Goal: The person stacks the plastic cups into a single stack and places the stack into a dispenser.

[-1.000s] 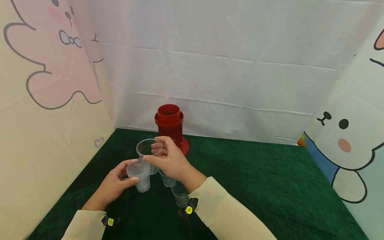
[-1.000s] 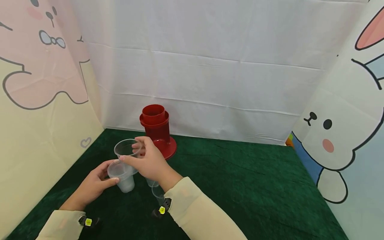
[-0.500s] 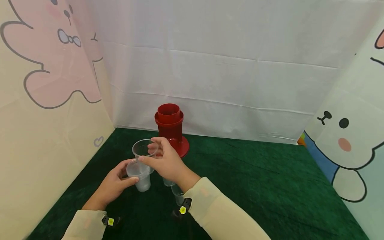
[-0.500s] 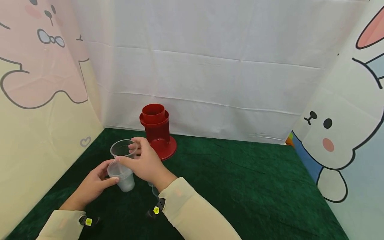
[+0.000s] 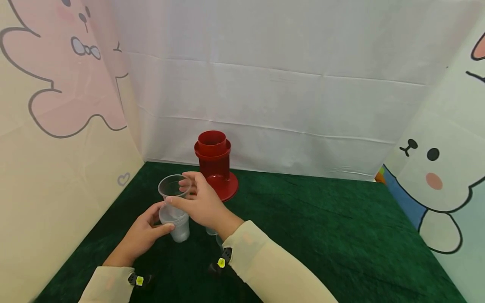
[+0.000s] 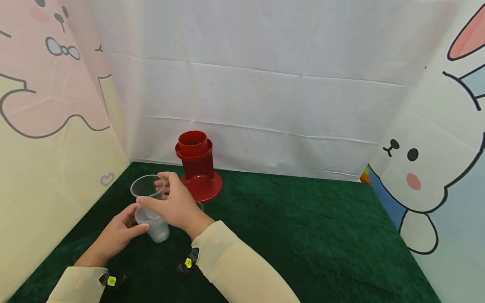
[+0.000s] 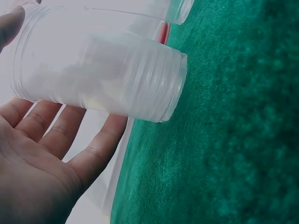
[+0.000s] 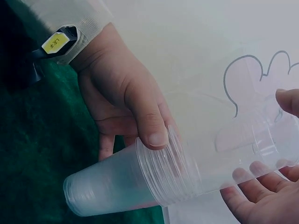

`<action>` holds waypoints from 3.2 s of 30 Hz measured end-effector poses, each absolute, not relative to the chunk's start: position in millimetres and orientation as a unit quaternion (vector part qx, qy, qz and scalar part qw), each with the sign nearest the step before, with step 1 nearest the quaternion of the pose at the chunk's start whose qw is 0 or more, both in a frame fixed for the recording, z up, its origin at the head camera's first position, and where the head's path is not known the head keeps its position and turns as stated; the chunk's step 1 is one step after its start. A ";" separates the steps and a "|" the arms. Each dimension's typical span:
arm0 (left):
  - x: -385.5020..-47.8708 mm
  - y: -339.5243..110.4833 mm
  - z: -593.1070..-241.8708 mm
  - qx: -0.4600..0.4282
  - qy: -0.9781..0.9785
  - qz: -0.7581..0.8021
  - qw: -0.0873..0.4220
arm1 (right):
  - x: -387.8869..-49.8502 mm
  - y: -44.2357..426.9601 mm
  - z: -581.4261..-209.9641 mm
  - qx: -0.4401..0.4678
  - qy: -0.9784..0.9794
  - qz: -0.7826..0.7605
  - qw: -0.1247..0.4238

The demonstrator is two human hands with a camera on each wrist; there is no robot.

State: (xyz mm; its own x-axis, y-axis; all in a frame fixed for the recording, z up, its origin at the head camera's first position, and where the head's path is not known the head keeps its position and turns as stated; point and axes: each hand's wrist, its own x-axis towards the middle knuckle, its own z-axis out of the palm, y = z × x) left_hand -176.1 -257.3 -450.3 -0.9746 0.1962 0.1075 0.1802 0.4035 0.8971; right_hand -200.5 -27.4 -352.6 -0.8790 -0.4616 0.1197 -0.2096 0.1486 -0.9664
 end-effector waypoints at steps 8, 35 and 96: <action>-178.4 -256.0 -452.7 0.116 0.837 0.535 0.009 | -200.5 -29.8 -351.6 -0.225 0.761 -0.598 0.107; -174.7 -258.1 -450.8 0.125 0.837 0.532 0.000 | -203.4 -33.9 -369.5 -0.234 0.830 -0.487 0.138; -175.3 -255.0 -451.7 0.124 0.839 0.530 0.001 | -195.8 4.6 -358.9 -0.288 0.846 -0.425 0.147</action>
